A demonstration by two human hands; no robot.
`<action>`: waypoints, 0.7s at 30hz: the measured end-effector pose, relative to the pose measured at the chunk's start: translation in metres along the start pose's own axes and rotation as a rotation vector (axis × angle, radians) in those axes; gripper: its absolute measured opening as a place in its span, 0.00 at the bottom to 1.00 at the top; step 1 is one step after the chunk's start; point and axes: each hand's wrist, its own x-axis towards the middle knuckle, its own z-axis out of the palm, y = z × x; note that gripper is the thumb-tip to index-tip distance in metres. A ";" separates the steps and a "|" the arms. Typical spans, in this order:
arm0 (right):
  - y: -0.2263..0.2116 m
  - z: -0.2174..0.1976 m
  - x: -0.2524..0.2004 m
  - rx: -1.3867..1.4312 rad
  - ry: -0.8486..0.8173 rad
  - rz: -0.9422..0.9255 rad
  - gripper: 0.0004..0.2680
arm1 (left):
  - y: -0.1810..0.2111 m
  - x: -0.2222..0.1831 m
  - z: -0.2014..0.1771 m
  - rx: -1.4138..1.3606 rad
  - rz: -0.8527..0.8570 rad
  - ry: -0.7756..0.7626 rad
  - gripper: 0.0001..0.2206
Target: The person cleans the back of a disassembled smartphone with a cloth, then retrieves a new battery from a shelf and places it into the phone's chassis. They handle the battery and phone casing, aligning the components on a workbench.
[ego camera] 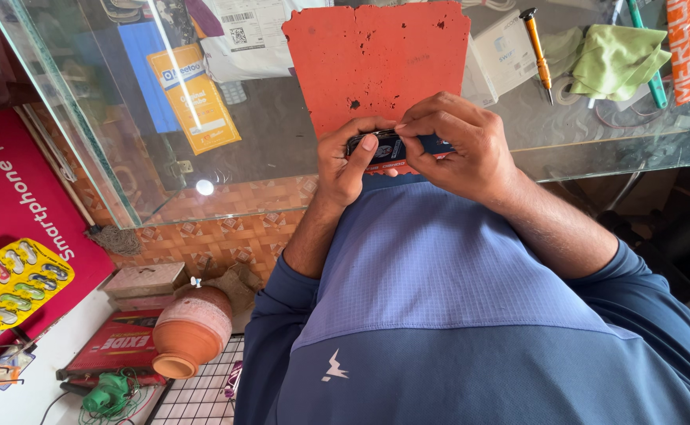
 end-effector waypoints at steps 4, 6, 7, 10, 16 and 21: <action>-0.002 0.002 0.001 -0.011 0.014 -0.028 0.06 | 0.001 -0.001 0.001 0.030 -0.021 0.011 0.15; -0.002 0.002 0.001 -0.013 0.032 -0.077 0.06 | 0.003 -0.001 0.001 0.025 -0.030 0.010 0.16; -0.003 0.002 0.001 -0.013 0.041 -0.101 0.06 | 0.003 0.000 0.000 0.022 -0.036 0.010 0.16; -0.001 0.004 0.001 -0.030 0.056 -0.163 0.08 | 0.005 0.000 0.001 0.001 -0.037 0.007 0.16; 0.005 0.006 0.000 -0.028 0.095 -0.247 0.08 | 0.004 0.001 0.002 0.000 -0.034 0.009 0.16; 0.006 0.005 0.000 -0.068 0.084 -0.280 0.08 | 0.006 0.001 0.003 0.046 -0.048 0.024 0.16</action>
